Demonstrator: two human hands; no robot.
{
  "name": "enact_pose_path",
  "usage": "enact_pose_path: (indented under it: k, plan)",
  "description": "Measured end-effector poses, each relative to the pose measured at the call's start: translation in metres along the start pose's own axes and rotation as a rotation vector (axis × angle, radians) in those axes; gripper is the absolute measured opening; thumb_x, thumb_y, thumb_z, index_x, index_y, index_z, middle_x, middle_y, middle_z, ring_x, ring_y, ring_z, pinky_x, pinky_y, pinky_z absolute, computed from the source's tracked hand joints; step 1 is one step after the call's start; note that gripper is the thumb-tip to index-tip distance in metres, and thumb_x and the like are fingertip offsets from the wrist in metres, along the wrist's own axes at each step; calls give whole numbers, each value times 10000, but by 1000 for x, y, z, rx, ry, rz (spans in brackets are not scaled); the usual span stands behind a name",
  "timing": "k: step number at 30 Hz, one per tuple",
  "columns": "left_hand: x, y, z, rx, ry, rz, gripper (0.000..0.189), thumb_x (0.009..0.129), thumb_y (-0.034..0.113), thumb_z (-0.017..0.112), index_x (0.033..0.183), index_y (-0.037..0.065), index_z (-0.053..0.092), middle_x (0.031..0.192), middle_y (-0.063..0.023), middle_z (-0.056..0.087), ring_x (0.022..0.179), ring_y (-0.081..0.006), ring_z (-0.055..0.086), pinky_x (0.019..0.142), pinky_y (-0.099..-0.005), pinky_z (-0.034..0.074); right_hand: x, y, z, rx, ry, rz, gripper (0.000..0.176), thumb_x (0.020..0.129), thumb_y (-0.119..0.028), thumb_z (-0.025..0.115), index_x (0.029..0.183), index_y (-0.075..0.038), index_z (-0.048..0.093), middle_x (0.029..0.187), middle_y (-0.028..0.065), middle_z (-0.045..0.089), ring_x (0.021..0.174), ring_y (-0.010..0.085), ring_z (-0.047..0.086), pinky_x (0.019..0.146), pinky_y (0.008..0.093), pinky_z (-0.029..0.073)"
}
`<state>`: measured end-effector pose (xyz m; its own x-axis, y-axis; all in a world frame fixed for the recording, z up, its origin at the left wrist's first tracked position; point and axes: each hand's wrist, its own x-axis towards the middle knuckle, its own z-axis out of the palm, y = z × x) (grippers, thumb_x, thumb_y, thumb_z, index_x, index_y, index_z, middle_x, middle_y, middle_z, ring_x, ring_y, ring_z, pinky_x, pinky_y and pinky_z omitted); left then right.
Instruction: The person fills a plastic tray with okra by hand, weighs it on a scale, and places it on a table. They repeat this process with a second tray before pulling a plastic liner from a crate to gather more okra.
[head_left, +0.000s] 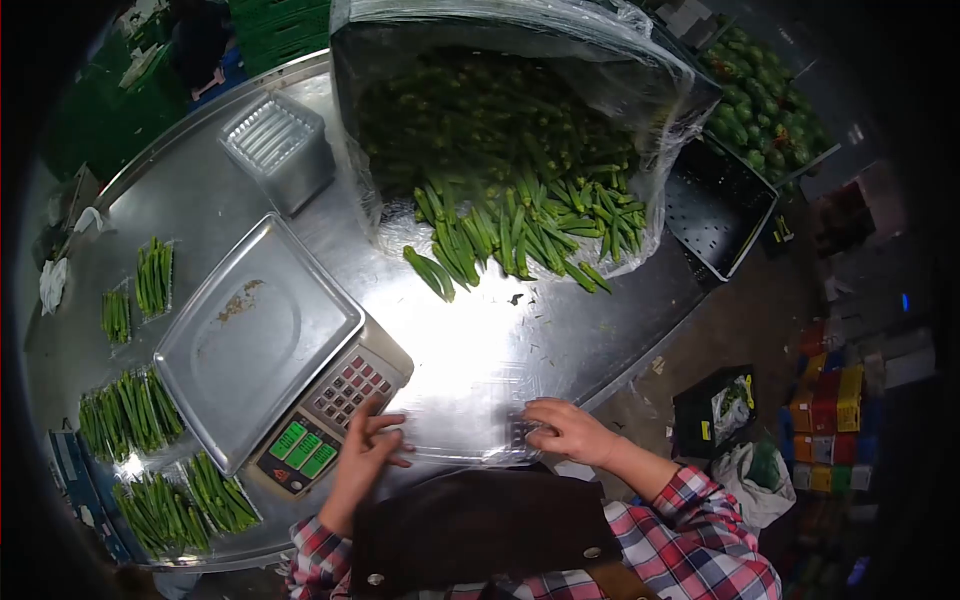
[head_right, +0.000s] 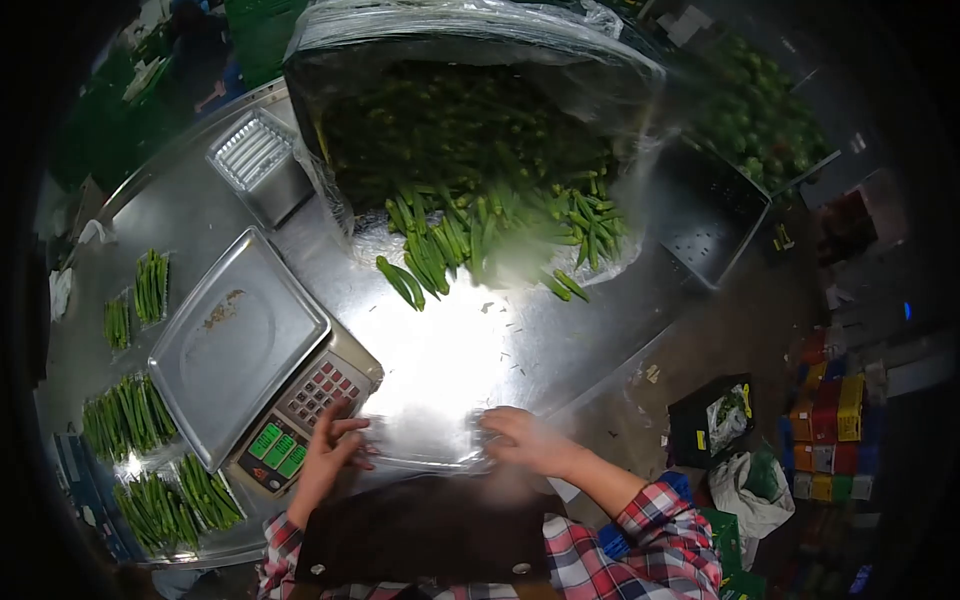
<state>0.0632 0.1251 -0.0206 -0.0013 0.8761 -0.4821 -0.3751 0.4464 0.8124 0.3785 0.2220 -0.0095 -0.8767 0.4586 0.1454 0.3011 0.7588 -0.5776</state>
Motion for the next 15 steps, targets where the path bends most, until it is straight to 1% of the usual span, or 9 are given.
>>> enact_pose_path:
  k: [2, 3, 6, 8, 9, 10, 12, 13, 15]
  plan:
    - [22, -35, 17, -4, -1, -18, 642, 820, -33, 501, 1358, 58, 162, 1085, -167, 488, 769, -213, 610, 630, -303, 544, -10, 11, -15, -204, -15, 64, 298, 703, -28, 621, 986, -93, 553, 1102, 155, 523, 987, 337, 538, 851, 424, 439]
    - [28, -49, 25, -3, 36, -26, 642, 813, -47, 493, 1357, 57, 168, 1075, -161, 486, 765, -208, 608, 638, -300, 541, -12, 18, -21, -303, -21, 96, 304, 709, -27, 610, 1001, -80, 545, 1107, 161, 518, 979, 346, 538, 849, 417, 437]
    - [39, -81, 49, 32, 175, -16, 637, 796, -79, 473, 1352, 51, 189, 1052, -145, 482, 756, -194, 604, 657, -290, 527, -9, 62, -26, -266, 265, 408, 299, 751, -45, 574, 1043, -26, 510, 1058, 184, 536, 943, 362, 537, 830, 404, 433]
    - [40, -98, 64, 101, 298, 23, 628, 787, -86, 465, 1346, 43, 210, 1049, -138, 479, 757, -185, 602, 662, -281, 514, 18, 103, -30, -167, 335, 544, 297, 788, -92, 561, 1051, 17, 478, 976, 193, 560, 873, 374, 545, 771, 409, 442]
    - [41, -106, 73, 54, 396, 55, 598, 785, -74, 493, 1328, 36, 266, 1018, -122, 496, 748, -157, 587, 656, -260, 490, 40, 122, -33, -120, 338, 623, 303, 785, -115, 568, 1043, 17, 478, 942, 185, 567, 850, 365, 551, 756, 411, 447]
    - [41, -109, 79, 56, 432, 54, 590, 785, -72, 497, 1323, 35, 278, 992, -114, 504, 739, -149, 582, 649, -255, 484, 63, 138, -34, -64, 338, 702, 312, 782, -139, 575, 1034, 18, 479, 908, 177, 575, 827, 356, 557, 742, 413, 451]
    - [37, -112, 91, 73, 512, 42, 575, 784, -66, 506, 1313, 35, 303, 941, -97, 522, 719, -133, 572, 636, -247, 474, 107, 162, -42, -33, 283, 774, 351, 789, -210, 587, 1039, 1, 461, 856, 176, 582, 750, 359, 571, 689, 432, 460]
    - [36, -103, 102, 93, 567, 3, 543, 793, -39, 532, 1295, 26, 335, 857, -65, 532, 720, -110, 555, 623, -236, 458, 124, 170, -41, -89, 245, 753, 406, 776, -248, 600, 1063, -4, 449, 867, 190, 584, 747, 361, 580, 677, 433, 462]
    - [34, -104, 108, 260, 605, -17, 513, 805, -17, 538, 1281, 15, 349, 837, -56, 531, 730, -103, 548, 625, -235, 449, 147, 183, -36, -213, 178, 717, 516, 752, -323, 624, 1111, -13, 424, 890, 220, 589, 742, 366, 597, 654, 436, 467]
